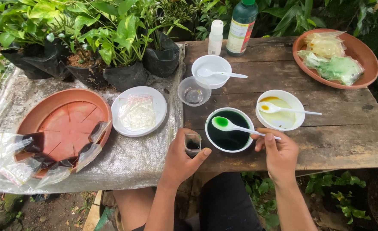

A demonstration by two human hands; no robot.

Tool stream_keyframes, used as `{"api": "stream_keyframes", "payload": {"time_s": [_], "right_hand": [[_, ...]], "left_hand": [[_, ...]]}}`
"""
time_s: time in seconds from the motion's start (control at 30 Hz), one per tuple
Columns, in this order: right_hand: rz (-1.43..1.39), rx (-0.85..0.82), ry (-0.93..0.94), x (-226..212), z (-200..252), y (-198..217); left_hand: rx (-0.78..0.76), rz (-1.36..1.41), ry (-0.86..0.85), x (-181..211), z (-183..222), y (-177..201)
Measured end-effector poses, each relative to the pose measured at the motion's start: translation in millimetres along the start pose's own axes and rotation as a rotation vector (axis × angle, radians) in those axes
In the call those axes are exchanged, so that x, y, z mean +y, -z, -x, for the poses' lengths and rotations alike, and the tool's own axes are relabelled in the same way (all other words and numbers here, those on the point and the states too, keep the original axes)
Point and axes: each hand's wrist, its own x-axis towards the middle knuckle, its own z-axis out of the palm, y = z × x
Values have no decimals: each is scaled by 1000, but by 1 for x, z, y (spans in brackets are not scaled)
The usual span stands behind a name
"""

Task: Using a small spoon to transfer and mix green liquid between various bowls and a small vial on a wooden table.

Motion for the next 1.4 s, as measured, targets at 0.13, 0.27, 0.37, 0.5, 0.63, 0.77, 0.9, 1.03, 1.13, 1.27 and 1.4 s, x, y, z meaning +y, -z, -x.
{"api": "stream_keyframes", "payload": {"time_s": [0.13, 0.27, 0.37, 0.5, 0.63, 0.77, 0.9, 1.03, 1.13, 1.27, 1.4], "right_hand": [[-45, -14, 49, -12, 7, -5], [74, -120, 161, -44, 15, -14], [89, -164, 204, -48, 22, -16], [114, -174, 239, -63, 26, -26], [163, -227, 286, -69, 26, -31], [236, -310, 340, -74, 27, -34], [311, -352, 404, -81, 28, -35], [309, -396, 452, -85, 30, -33], [303, -377, 452, -83, 29, -31], [216, -236, 404, -43, 21, -15], [142, -95, 311, -20, 7, -8]], "left_hand": [[-8, 11, 10, 3, 2, 2], [-100, -128, 158, 18, 0, 6], [-101, -127, 142, 17, 0, 7], [-92, -143, 112, 18, -1, 7], [-98, -122, 83, 18, -1, 7], [-94, -141, 48, 15, -1, 7], [-84, -150, 44, 14, -1, 6], [-85, -102, 51, 19, -2, 7], [-84, -103, 37, 16, -1, 6], [-95, -134, 77, 16, 0, 7], [-91, -101, 108, 18, 0, 8]]}}
